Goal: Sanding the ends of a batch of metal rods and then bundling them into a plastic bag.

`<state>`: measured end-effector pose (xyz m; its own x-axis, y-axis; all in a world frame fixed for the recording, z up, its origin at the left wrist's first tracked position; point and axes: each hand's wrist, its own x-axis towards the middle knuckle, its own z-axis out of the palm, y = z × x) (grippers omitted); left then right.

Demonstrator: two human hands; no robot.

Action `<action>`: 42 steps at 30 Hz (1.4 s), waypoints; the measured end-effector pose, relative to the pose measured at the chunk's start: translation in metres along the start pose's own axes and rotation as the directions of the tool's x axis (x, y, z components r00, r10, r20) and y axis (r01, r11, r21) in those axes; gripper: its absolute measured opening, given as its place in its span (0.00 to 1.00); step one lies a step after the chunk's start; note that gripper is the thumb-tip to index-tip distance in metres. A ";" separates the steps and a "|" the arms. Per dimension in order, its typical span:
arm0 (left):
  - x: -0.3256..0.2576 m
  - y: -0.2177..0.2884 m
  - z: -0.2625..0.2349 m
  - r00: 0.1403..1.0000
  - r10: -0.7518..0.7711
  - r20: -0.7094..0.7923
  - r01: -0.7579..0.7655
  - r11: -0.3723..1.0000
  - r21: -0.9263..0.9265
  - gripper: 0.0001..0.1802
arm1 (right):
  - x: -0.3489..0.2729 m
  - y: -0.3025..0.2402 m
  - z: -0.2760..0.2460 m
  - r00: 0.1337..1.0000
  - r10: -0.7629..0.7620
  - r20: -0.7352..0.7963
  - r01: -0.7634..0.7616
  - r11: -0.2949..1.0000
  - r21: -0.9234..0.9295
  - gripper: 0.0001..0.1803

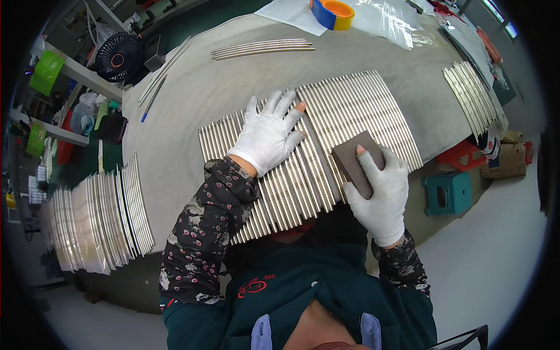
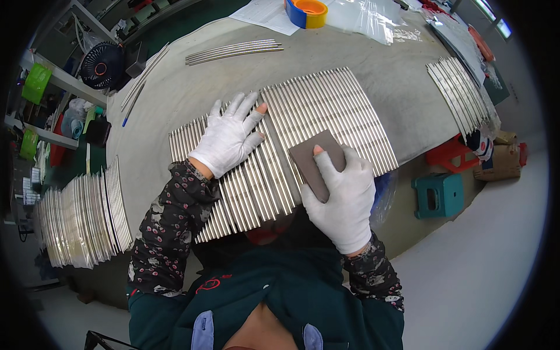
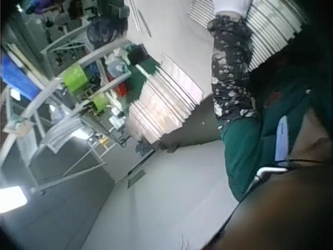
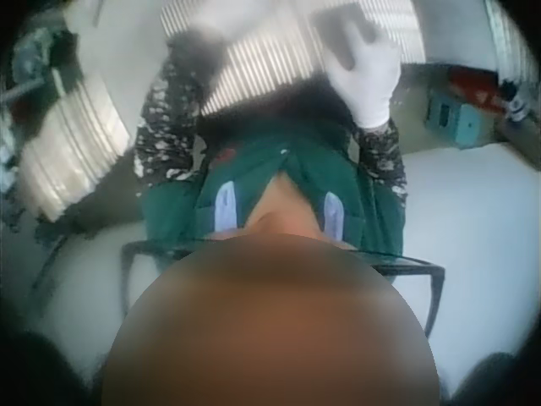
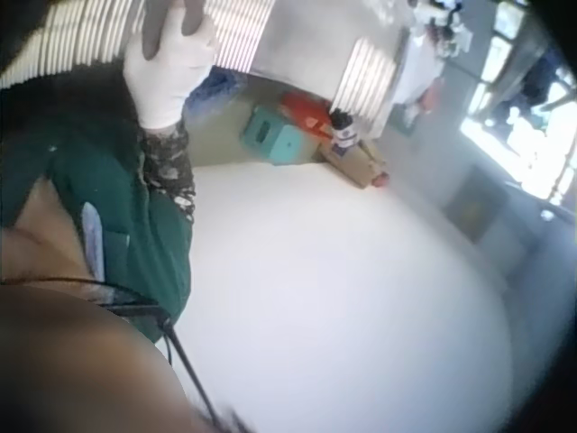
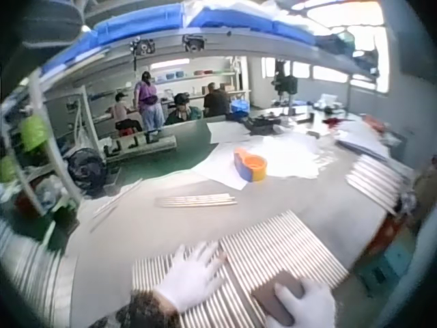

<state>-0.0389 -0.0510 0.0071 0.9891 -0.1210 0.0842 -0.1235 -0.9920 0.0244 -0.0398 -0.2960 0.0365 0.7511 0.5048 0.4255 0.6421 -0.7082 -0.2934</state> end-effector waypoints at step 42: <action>0.001 0.004 0.000 1.000 -0.001 0.016 0.000 1.000 0.018 0.31 | 0.012 0.069 -0.014 0.967 0.185 -0.174 -0.216 0.960 -0.178 0.28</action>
<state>-0.0379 -0.0548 0.0072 0.9903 -0.1209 0.0686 -0.1216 -0.9926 0.0062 0.0111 -0.3456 0.0328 0.8185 0.2711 0.5065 0.4271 -0.8768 -0.2209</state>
